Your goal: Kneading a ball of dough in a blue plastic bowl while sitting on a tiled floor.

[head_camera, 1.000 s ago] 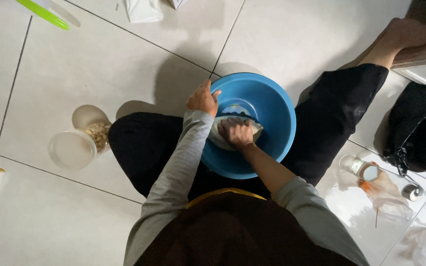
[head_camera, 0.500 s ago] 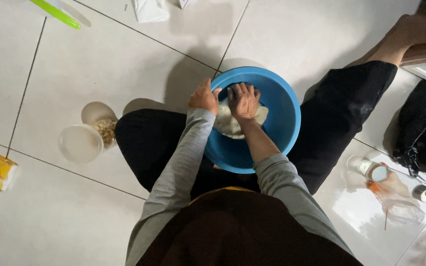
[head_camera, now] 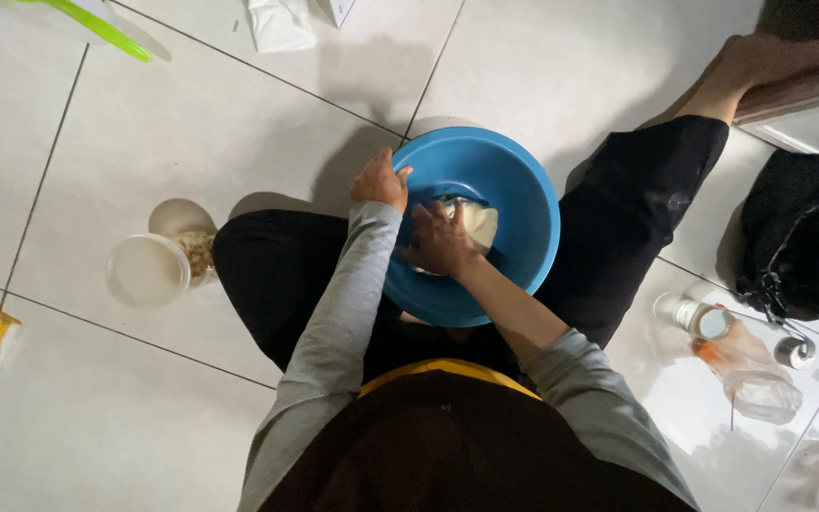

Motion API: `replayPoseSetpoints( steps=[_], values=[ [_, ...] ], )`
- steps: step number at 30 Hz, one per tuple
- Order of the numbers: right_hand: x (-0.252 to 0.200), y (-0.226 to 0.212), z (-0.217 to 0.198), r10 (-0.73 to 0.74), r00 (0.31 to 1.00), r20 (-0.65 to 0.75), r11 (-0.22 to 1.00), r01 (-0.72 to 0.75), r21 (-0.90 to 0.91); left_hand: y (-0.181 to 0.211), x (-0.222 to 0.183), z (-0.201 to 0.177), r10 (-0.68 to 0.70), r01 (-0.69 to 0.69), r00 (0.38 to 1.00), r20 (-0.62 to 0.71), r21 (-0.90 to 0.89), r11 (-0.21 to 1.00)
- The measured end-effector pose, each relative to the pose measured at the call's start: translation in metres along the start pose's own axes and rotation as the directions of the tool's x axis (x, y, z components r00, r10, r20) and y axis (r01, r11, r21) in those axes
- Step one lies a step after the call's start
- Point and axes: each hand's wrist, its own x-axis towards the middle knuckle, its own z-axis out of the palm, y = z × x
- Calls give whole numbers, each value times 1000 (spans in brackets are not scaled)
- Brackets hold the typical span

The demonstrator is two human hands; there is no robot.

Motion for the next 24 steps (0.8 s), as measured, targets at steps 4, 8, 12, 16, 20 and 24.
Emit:
replayPoseSetpoints(
  steps=[4,8,12,16,20,24],
  values=[
    [-55,30,-42,99,994,36,974,-104,203,0,0,0,1,0,1000,13,-13,1000],
    [-88,64,-81,342,935,90,853,-349,389,1,-1,-1,8,-8,1000,1,1,1000],
    [-84,76,-44,403,894,198,877,-439,198,-2,0,4,6,-6,1000,-13,20,1000],
    [-54,85,1,297,923,244,935,-333,119,2,-4,-4,16,-16,1000,-1,-3,1000],
    [-31,87,8,250,956,-151,950,-273,-155,5,-5,-7,-4,5,1000,-4,36,999],
    [-20,113,54,100,934,-342,880,-244,-409,5,-6,-8,-24,24,1000,-6,43,999]
  ],
)
